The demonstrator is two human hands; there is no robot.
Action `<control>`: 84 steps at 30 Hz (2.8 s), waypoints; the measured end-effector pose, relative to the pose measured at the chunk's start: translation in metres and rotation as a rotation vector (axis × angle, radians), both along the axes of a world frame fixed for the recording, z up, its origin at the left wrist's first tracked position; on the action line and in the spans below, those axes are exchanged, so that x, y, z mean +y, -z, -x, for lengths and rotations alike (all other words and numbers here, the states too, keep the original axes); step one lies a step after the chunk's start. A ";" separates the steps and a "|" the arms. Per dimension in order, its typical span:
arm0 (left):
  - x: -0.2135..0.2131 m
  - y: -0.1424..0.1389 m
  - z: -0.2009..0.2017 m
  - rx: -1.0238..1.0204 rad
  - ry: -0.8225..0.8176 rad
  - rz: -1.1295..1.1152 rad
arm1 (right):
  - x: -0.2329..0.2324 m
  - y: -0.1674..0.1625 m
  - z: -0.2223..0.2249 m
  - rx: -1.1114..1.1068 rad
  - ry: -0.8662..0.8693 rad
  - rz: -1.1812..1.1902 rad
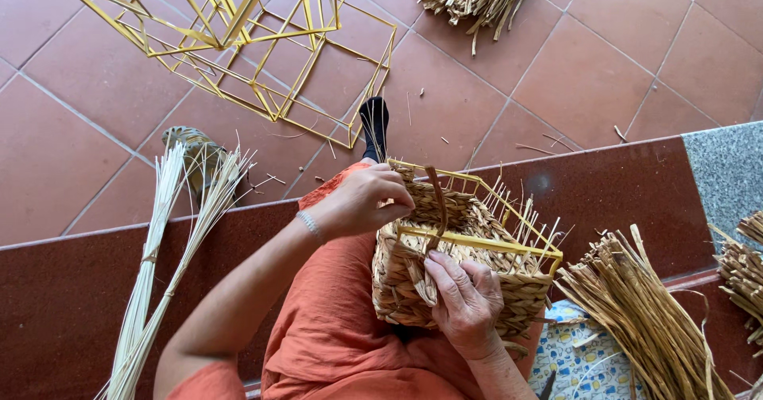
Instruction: The person weaves a rectangular basket using dried plant fibers and a yellow wire frame. They interlace the fibers through the frame, trim excess with shears, and continue adding rows to build the basket walls.
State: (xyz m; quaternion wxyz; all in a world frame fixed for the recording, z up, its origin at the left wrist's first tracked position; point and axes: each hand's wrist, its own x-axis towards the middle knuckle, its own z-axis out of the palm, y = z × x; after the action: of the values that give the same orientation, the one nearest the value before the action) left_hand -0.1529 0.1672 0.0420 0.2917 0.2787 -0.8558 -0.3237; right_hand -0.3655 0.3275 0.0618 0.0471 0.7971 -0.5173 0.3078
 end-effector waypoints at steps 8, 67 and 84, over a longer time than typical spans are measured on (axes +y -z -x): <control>-0.067 0.031 0.070 -0.485 0.818 -0.422 | -0.006 0.008 0.001 -0.069 0.023 -0.037; -0.075 0.063 0.159 -0.230 0.302 -0.574 | -0.038 -0.006 0.051 0.271 0.079 -0.226; 0.089 -0.007 0.028 -0.061 -0.290 0.230 | -0.067 -0.043 0.023 0.163 0.112 -0.140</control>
State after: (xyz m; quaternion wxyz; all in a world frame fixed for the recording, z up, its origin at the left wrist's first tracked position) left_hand -0.1812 0.2559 0.0493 0.3391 0.3739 -0.8465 -0.1695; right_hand -0.3882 0.2609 0.1049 0.0504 0.7906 -0.5758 0.2022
